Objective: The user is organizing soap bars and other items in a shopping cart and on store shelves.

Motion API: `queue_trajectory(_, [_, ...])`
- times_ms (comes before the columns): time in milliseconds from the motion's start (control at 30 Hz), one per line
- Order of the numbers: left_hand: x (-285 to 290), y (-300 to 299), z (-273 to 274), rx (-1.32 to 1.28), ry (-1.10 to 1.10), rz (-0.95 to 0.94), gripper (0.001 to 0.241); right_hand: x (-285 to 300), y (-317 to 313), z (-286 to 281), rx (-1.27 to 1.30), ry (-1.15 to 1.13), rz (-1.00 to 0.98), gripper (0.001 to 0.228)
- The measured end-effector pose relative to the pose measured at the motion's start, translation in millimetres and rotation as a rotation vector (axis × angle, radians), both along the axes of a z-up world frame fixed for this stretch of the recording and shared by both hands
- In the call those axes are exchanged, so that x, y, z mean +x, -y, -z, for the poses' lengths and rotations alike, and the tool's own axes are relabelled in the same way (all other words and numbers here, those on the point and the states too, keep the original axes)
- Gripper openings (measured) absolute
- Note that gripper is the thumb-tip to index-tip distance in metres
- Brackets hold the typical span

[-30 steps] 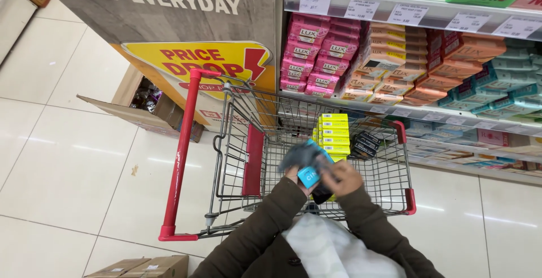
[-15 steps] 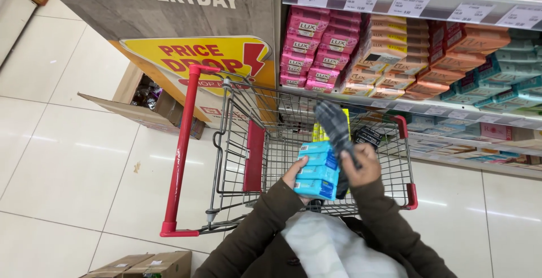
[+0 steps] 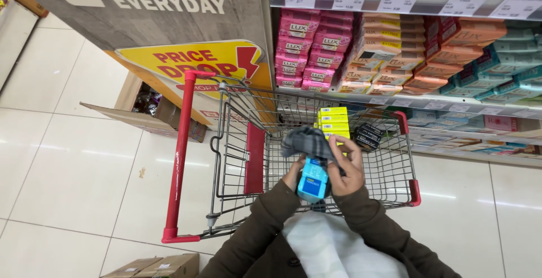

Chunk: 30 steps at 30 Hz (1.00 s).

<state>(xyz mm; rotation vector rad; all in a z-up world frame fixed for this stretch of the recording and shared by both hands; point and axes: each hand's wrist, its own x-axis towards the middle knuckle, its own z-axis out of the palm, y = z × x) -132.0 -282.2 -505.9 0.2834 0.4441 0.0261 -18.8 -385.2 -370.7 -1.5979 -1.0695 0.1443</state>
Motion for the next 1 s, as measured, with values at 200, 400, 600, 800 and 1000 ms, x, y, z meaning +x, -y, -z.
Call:
queue_trajectory(200, [-5, -9, -68, -0.145, 0.016, -0.215, 0.078, -13, 15, 10, 0.045, 0.282, -0.265, 0.056])
queue_trajectory(400, [-24, -8, -34, -0.283, 0.348, -0.067, 0.064, 19, 4, 22, -0.135, 0.245, 0.0, 0.051])
queue_trajectory(600, [-27, -18, 16, -0.132, 0.278, -0.076, 0.062, -8, 26, 17, 0.004, 0.326, -0.269, 0.046])
queue_trajectory(800, [-20, -16, -69, 0.09, 0.318, -0.193, 0.082, -1, 26, 29, -0.103, 0.18, -0.019, 0.033])
queue_trajectory(1000, [-29, -42, 65, 0.068, 0.571, -0.058, 0.095, -16, 32, 19, -0.179, 0.271, -0.276, 0.047])
